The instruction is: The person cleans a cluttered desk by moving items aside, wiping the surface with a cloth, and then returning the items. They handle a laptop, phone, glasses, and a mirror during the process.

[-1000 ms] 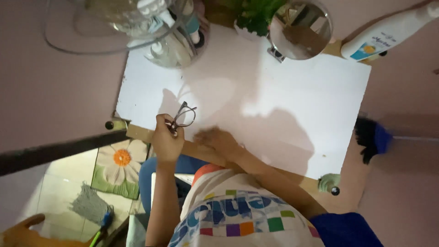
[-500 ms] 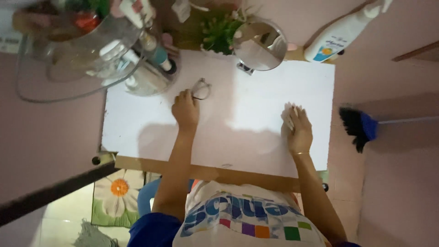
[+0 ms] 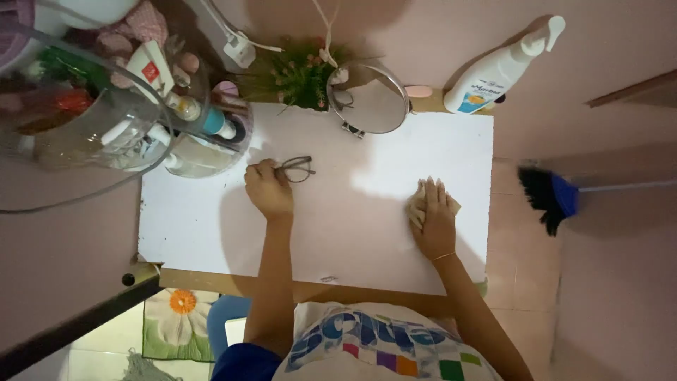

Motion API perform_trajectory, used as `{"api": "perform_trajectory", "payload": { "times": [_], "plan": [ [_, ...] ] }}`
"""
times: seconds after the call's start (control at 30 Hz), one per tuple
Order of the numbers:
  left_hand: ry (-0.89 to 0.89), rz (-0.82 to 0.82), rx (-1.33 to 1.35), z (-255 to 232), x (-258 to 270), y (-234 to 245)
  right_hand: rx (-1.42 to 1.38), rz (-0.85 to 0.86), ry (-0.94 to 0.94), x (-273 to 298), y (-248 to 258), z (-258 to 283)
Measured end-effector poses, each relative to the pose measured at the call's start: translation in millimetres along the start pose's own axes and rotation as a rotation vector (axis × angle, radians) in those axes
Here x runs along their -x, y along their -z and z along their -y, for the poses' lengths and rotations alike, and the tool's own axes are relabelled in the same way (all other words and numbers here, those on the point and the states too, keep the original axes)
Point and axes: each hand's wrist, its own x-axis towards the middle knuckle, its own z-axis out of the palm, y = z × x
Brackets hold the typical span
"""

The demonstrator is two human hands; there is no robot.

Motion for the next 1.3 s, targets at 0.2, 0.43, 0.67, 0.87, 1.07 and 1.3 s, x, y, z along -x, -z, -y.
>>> {"api": "perform_trajectory", "payload": {
  "times": [0.2, 0.43, 0.67, 0.87, 1.07, 1.3],
  "plan": [
    [0.018, -0.018, 0.219, -41, -8, -6, -0.030, 0.058, 0.005, -5, 3, -3],
    [-0.030, 0.260, 0.771, -143, -11, -56, -0.186, -0.028, 0.034, -13, -22, -23],
    [0.100, 0.116, 0.811, -143, 2, -76, -0.061, -0.039, 0.119, -21, -24, -33],
    [0.152, 0.259, 0.889, -107, 20, -45, -0.235, -0.183, 0.344, -103, -75, -23],
    [0.081, 0.148, 1.068, -88, 23, 10, 0.167, 0.111, 0.319, -176, -28, 50],
    [0.093, 0.167, 1.022, -75, 27, 95, 0.071, -0.172, 0.313, -174, -55, 89]
  ]
}}
